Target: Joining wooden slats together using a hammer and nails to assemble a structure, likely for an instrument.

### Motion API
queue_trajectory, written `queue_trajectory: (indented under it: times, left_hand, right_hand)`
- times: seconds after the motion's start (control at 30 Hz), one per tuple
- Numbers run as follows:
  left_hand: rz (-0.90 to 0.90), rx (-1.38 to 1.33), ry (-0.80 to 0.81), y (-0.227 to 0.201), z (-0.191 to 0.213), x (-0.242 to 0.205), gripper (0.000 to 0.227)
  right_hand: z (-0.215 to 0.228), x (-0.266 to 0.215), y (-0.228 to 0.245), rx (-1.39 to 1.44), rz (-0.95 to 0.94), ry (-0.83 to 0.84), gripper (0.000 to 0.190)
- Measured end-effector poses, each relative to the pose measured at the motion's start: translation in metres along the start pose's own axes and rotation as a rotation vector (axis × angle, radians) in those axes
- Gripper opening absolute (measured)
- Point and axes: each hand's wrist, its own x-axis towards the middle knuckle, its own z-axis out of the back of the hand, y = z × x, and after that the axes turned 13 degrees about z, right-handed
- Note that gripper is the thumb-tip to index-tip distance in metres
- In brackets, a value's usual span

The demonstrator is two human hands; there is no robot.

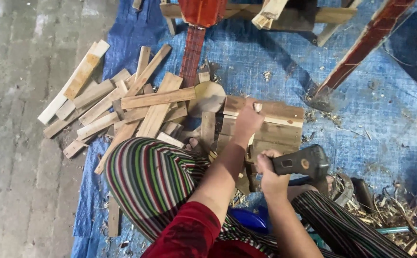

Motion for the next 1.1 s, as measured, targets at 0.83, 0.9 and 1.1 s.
queue_trajectory:
  times: [0.83,0.9,1.1]
  left_hand:
    - [0.005,-0.108,-0.048,-0.026,0.016,-0.040,0.051]
    - [-0.005,-0.206,-0.070,-0.031,0.017,-0.041,0.048]
    - [-0.061,-0.397,-0.156,-0.020,0.004,-0.027,0.046]
  right_hand:
    - [0.010,0.020,0.028,0.161,0.027,-0.166,0.037]
    - [0.017,0.033,0.033,0.185,0.048,-0.199,0.037]
    - [0.025,0.045,0.037,0.339,0.093,-0.233,0.039]
